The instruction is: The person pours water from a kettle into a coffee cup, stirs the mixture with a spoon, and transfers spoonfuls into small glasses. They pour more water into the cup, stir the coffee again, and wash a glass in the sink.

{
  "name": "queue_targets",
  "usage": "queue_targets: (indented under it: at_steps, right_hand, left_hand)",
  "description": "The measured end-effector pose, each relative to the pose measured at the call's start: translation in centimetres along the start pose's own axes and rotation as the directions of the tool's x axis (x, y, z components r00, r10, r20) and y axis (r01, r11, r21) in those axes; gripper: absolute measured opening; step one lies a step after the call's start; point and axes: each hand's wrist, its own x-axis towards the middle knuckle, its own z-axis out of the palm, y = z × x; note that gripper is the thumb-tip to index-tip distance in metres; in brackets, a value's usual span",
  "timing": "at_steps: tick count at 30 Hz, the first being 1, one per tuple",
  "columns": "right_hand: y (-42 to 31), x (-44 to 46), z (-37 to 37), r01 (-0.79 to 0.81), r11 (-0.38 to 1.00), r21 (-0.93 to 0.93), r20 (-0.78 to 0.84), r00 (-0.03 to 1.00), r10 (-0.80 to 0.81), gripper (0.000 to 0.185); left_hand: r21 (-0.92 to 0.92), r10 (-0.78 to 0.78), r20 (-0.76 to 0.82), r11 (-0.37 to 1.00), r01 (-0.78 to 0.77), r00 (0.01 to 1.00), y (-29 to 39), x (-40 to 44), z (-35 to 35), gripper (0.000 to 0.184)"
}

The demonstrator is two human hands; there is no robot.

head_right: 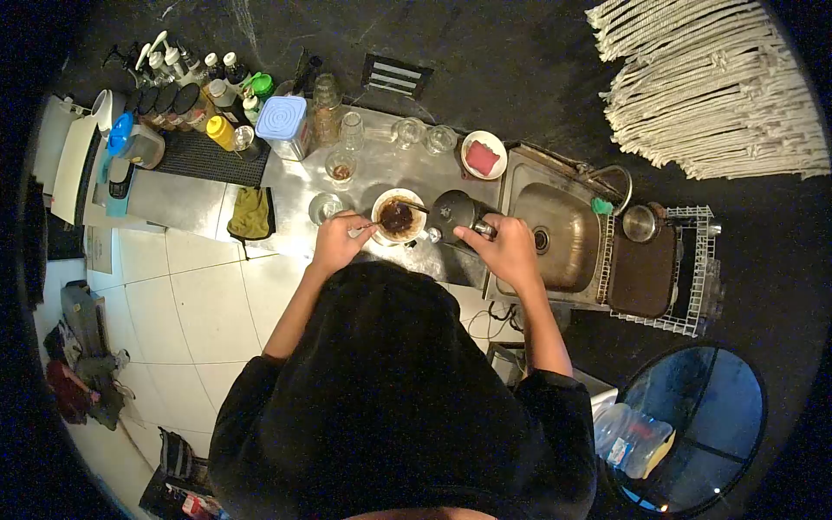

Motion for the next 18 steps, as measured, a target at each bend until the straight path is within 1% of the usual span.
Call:
queue_targets:
  at_steps: [1,3,7,10,13,16,18]
  right_hand:
    - [-0.11,0.04,0.03,-0.002,1.0,0.001,0.0,1.0,0.002,0.042]
    - [-0.28,0.05,0.1,-0.002,1.0,0.015,0.016,1.0,0.002,0.043]
    - [-0.48,0.12,0.23,0.003,1.0,0.027,0.023,1.0,-0.004,0.044]
    - [-0.83,0.01,-0.03,-0.041,0.999,0.022,0.061,0.997,0.039,0.046]
    - [-0.95,-0.1,-0.23,-0.032,0.999,0.0,0.086,0.996,0.032,0.047]
    - [-0.62,-0.43,-0.27,-0.045,0.999,-0.019,0.13,0.99,0.047,0.049]
    - [-0.19,-0.58,-0.15,-0.005,0.999,-0.047,0.131,0.991,0.012,0.051]
  left_hand:
    - [0.0,0.0,0.002,1.0,0.0,1.0,0.03,0.07,0.04,0.02]
    - [-0.053,-0.047,0.044,0.997,0.049,0.998,0.07,0.19,0.16,0.02]
    - [-0.04,-0.014,0.032,0.999,0.015,0.999,-0.04,0.28,0.27,0.02]
    - [-0.018,-0.023,0.047,1.0,0.024,0.999,0.05,0.27,0.31,0.02]
    - [-0.028,-0.025,0.042,0.999,0.026,0.999,-0.05,0.39,0.24,0.02]
    - [-0.036,-0.067,0.061,0.997,0.07,0.996,0.04,0.29,0.26,0.02]
    - [-0.043,-0.059,0.036,0.997,0.061,0.998,-0.27,0.32,0.5,0.021]
